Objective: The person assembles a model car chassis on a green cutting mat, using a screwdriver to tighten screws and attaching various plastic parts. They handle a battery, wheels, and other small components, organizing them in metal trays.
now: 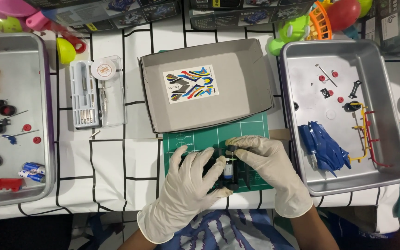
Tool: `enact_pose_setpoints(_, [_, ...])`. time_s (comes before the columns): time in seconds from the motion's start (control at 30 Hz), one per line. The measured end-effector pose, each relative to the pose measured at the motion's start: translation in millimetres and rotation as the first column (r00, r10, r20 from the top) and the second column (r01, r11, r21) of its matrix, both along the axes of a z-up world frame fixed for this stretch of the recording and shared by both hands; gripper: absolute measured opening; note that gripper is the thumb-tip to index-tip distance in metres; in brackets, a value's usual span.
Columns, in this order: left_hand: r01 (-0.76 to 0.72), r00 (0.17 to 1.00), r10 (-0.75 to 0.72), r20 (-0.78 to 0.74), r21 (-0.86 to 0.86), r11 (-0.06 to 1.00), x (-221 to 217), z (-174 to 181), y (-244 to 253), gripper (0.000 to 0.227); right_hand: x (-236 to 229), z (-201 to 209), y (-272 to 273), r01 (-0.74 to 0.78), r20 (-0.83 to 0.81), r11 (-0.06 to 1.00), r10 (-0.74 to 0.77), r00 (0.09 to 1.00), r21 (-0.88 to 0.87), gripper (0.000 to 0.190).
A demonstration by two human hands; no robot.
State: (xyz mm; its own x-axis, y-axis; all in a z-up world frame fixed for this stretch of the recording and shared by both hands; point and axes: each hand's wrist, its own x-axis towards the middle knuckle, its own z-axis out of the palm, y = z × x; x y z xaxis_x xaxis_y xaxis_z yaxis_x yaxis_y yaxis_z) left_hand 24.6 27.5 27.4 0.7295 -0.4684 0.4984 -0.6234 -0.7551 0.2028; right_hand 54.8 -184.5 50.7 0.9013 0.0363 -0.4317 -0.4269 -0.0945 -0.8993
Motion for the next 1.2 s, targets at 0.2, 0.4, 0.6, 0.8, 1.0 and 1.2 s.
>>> enact_pose_setpoints(0.2, [0.017,0.998,-0.016,0.055,-0.016,1.0,2.9,5.7,0.3,0.057,0.8,1.1,-3.2,0.034,-0.06,0.996,-0.029,0.998,0.078,0.018])
enact_pose_setpoints(0.4, [0.022,0.999,-0.021,0.041,-0.014,1.0,2.7,0.0,2.0,0.057,0.6,-2.2,-1.1,0.083,-0.082,0.993,-0.076,0.994,0.082,0.02])
enact_pose_setpoints(0.6, [0.006,1.0,-0.006,0.018,0.01,1.0,1.1,1.4,3.1,0.067,-2.4,-8.8,-0.5,0.009,0.052,1.0,-0.008,0.999,-0.019,0.02])
enact_pose_setpoints(0.8, [0.034,0.999,-0.034,-0.01,0.037,0.999,1.2,-7.8,3.9,0.067,-2.2,-8.0,0.0,0.042,0.003,0.999,-0.042,0.999,-0.026,0.02])
enact_pose_setpoints(1.0, [0.018,1.0,-0.018,-0.01,0.005,1.0,0.9,-4.8,3.4,0.061,-2.6,-10.8,-0.6,0.016,0.038,0.999,-0.015,0.999,-0.033,0.02])
enact_pose_setpoints(1.2, [0.023,0.999,-0.023,-0.032,0.009,1.0,-1.1,-4.5,3.2,0.063,-3.3,-14.2,-5.8,-0.131,0.171,0.972,0.165,0.971,-0.196,0.022])
